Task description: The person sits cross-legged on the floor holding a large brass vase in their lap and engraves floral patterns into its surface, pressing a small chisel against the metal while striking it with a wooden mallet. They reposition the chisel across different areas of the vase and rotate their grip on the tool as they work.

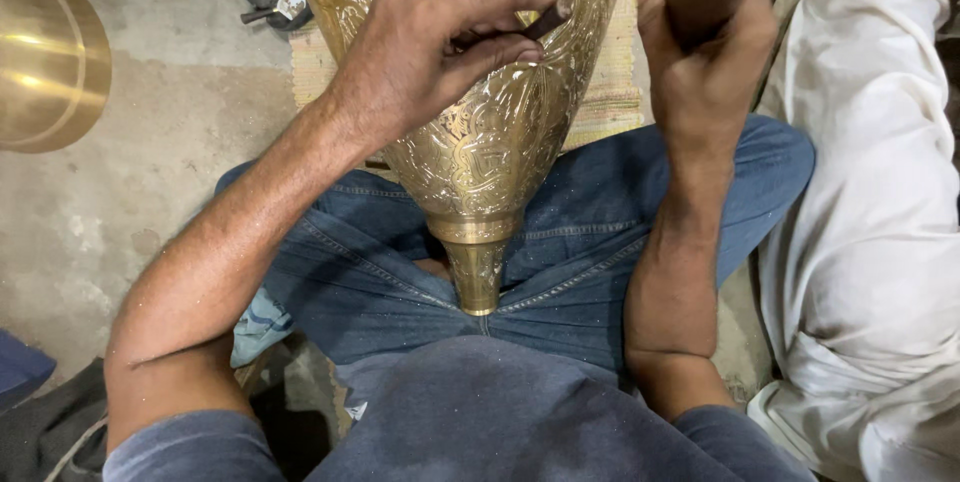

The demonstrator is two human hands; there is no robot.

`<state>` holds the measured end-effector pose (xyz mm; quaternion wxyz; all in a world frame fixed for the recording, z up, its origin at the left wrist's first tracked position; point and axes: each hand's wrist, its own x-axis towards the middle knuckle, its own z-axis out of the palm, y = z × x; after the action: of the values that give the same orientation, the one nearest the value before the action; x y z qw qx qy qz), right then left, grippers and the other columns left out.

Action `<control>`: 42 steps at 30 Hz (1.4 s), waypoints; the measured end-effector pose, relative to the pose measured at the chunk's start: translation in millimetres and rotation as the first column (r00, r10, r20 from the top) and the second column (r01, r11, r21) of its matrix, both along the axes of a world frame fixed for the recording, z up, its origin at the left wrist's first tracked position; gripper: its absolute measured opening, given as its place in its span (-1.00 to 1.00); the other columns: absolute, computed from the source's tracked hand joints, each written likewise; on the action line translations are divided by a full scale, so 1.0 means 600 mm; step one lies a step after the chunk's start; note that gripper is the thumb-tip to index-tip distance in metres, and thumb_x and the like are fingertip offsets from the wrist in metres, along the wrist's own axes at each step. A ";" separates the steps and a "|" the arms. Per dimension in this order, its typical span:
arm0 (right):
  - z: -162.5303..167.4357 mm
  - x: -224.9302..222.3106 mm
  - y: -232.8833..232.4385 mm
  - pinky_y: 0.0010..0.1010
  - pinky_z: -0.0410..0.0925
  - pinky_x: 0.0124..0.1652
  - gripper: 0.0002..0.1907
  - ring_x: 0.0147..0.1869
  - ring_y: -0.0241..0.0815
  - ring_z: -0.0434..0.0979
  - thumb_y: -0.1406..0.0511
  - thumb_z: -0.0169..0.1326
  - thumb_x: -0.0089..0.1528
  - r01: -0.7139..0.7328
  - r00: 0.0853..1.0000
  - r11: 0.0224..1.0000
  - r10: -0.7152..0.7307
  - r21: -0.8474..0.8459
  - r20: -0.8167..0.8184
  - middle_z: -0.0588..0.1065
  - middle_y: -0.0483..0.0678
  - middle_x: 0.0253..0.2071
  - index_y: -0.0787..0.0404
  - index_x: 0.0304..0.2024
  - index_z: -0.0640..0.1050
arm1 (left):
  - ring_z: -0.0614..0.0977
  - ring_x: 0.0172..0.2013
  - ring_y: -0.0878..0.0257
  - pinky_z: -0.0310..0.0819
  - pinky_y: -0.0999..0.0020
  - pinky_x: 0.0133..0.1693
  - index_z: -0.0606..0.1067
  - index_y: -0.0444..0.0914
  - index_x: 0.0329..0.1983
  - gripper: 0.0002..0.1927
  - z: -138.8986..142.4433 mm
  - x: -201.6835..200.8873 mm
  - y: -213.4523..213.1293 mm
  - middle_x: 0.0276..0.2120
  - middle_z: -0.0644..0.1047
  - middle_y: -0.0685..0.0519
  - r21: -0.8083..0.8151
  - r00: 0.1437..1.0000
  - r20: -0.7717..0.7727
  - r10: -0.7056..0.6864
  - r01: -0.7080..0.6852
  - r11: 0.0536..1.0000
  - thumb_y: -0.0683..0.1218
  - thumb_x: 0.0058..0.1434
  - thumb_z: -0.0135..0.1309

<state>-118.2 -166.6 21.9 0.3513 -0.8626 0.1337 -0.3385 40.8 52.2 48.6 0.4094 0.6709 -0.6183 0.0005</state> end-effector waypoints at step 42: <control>0.000 -0.016 -0.007 -0.38 0.26 -0.34 -0.76 -0.34 -0.15 0.46 0.61 0.16 0.31 -0.010 0.998 0.998 0.006 -0.060 -0.057 0.46 0.02 -0.37 0.35 -0.03 0.47 | 0.75 -0.05 0.17 0.71 0.27 -0.02 0.52 -0.25 0.18 -0.69 0.009 -0.003 -0.004 -0.01 0.66 -0.01 0.027 0.999 0.033 0.008 -0.009 1.000 -0.12 0.45 0.30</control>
<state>-128.0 -170.6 22.0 0.3226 -0.8826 0.1299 -0.3163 39.1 49.7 54.2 0.3899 0.6790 -0.6221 0.0050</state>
